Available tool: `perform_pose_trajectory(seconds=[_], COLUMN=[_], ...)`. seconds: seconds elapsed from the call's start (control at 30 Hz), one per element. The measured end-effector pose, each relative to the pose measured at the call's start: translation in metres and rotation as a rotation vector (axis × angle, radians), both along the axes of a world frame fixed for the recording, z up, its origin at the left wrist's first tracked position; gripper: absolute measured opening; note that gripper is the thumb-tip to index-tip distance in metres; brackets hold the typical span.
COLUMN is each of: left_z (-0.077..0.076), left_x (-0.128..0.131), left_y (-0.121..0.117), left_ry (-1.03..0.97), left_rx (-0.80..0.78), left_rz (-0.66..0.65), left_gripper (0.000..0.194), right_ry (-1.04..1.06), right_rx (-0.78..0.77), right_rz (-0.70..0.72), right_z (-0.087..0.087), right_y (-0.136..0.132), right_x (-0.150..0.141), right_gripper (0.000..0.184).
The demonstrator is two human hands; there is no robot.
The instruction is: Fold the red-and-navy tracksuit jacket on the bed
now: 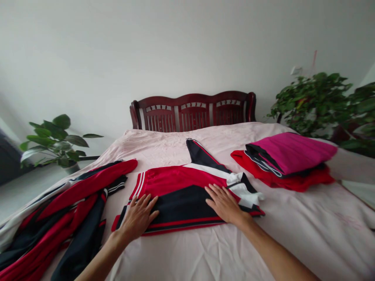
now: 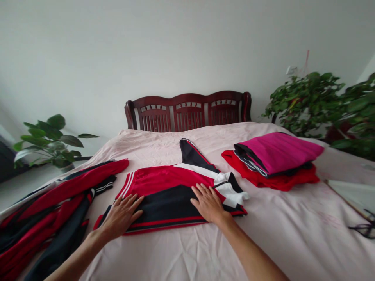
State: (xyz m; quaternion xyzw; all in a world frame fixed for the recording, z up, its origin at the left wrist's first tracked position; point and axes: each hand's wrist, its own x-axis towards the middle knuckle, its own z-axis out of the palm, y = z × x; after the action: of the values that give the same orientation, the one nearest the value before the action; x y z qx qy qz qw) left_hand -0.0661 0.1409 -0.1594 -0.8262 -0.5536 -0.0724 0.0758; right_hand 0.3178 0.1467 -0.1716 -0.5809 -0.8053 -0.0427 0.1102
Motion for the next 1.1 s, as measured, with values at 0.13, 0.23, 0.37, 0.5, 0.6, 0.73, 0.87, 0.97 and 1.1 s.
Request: perform_pose_trajectory(seconds=[0.13, 0.23, 0.37, 0.5, 0.6, 0.73, 0.87, 0.97, 1.1], left_z=[-0.009, -0.021, -0.027, -0.02, -0.011, -0.004, -0.003, 0.001, 0.001], left_x=[-0.044, -0.072, -0.083, -0.078, -0.073, -0.065, -0.059, -0.063, -0.078], left_y=[0.01, 0.012, 0.009, 0.018, 0.029, 0.038, 0.031, 0.023, 0.014], left_ry=[-0.15, -0.272, -0.439, -0.641, -0.835, -0.96, -1.033, -1.127, -1.131], left_rx=[-0.079, -0.101, -0.092, -0.13, -0.208, -0.3, -0.366, -0.445, -0.465], left_rz=[0.122, 0.248, 0.424, 0.543, 0.607, 0.543, 0.446, 0.387, 0.382], left_gripper=[0.045, 0.041, 0.051, 0.076, 0.093, 0.08, 0.07, 0.077, 0.092], right_ry=[-0.04, -0.006, 0.09, 0.042, -0.036, -0.098, -0.125, -0.121, -0.131], right_rx=[0.106, 0.167, 0.147, 0.096, 0.083, 0.059, 0.045, 0.007, -0.025], right_rz=[-0.042, -0.044, 0.069, 0.15, 0.065, 0.036, 0.014, 0.041, 0.088], right_z=[-0.004, 0.002, 0.018, 0.02, 0.014, 0.014, 0.029, 0.043, 0.045], right_y=[0.001, -0.005, -0.034, -0.062, -0.06, -0.038, -0.021, -0.023, -0.052], right_x=[0.052, 0.07, 0.075, 0.085, 0.098, 0.1, 0.086, 0.077, 0.074], right_gripper=[0.053, 0.047, 0.043, 0.072, 0.081, 0.085, 0.068, 0.057, 0.052])
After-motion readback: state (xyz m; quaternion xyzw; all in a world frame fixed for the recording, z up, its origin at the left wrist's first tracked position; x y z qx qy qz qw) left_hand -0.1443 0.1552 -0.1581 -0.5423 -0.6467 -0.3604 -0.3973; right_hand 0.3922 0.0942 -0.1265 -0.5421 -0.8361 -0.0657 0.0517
